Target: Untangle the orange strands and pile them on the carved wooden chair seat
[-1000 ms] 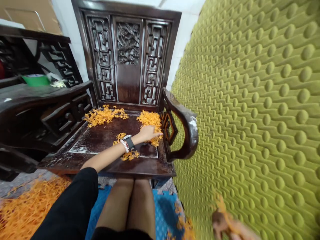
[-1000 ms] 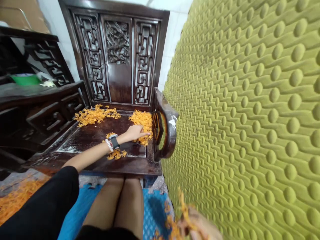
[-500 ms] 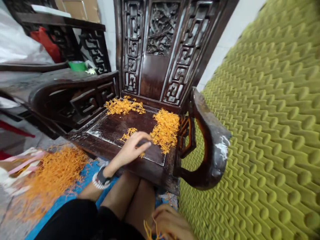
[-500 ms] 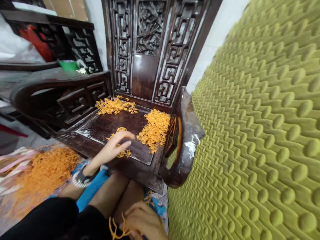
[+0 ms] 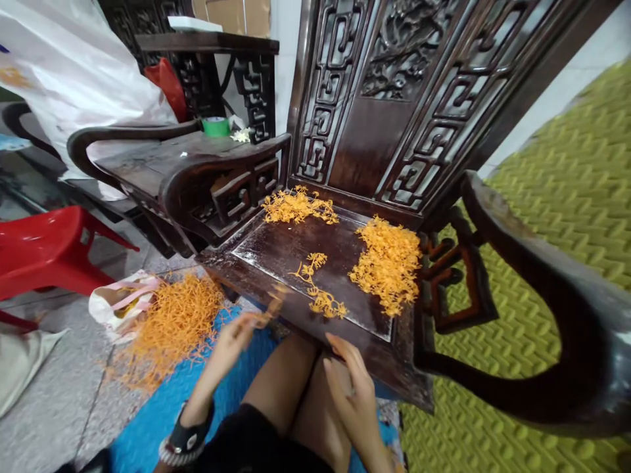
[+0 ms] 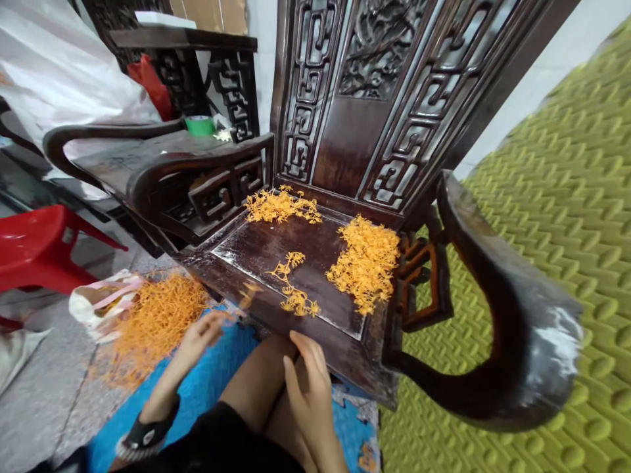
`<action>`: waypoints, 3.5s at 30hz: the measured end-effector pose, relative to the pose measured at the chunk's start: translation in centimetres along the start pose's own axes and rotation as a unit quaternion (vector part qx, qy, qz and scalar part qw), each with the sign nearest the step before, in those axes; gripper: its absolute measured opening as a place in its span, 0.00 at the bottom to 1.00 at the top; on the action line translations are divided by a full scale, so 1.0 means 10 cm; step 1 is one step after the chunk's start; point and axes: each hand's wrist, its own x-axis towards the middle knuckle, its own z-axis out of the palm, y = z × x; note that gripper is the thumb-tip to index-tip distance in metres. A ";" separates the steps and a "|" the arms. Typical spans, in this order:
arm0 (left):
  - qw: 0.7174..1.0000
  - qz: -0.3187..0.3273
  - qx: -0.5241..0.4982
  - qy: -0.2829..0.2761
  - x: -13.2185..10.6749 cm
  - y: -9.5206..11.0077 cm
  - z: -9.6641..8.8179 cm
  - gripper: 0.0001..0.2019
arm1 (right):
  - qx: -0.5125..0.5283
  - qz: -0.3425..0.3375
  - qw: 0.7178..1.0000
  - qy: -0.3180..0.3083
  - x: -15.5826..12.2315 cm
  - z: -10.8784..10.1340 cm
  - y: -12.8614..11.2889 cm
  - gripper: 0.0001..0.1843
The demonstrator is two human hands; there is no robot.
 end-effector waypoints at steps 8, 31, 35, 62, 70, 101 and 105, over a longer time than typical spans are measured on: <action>0.874 -0.175 0.308 0.332 0.52 -1.20 -1.34 0.19 | -0.154 0.015 0.974 0.166 0.40 0.46 0.15 0.17; 0.985 0.134 -0.077 -0.081 0.36 0.18 -0.26 0.16 | -0.230 0.092 0.968 0.045 0.94 1.08 -0.43 0.11; 0.981 0.163 -0.081 -0.072 0.32 0.45 -0.09 0.17 | -0.196 0.029 0.977 0.074 0.61 1.07 -0.80 0.08; 0.943 0.124 0.061 -0.303 -0.30 0.71 -0.02 0.21 | 0.202 0.151 0.966 -0.059 -0.01 0.28 -0.75 0.14; 0.943 0.153 0.051 -0.290 -0.29 0.63 0.01 0.15 | 0.163 0.142 0.976 0.010 -0.05 0.28 -0.75 0.10; 0.945 0.112 0.120 -0.282 -0.36 0.45 -0.09 0.23 | 0.212 0.128 0.968 -0.043 -0.08 0.37 -0.80 0.12; 0.933 0.117 0.150 -0.306 -0.36 0.45 -0.11 0.19 | 0.067 0.043 0.990 -0.121 0.00 0.38 -0.84 0.14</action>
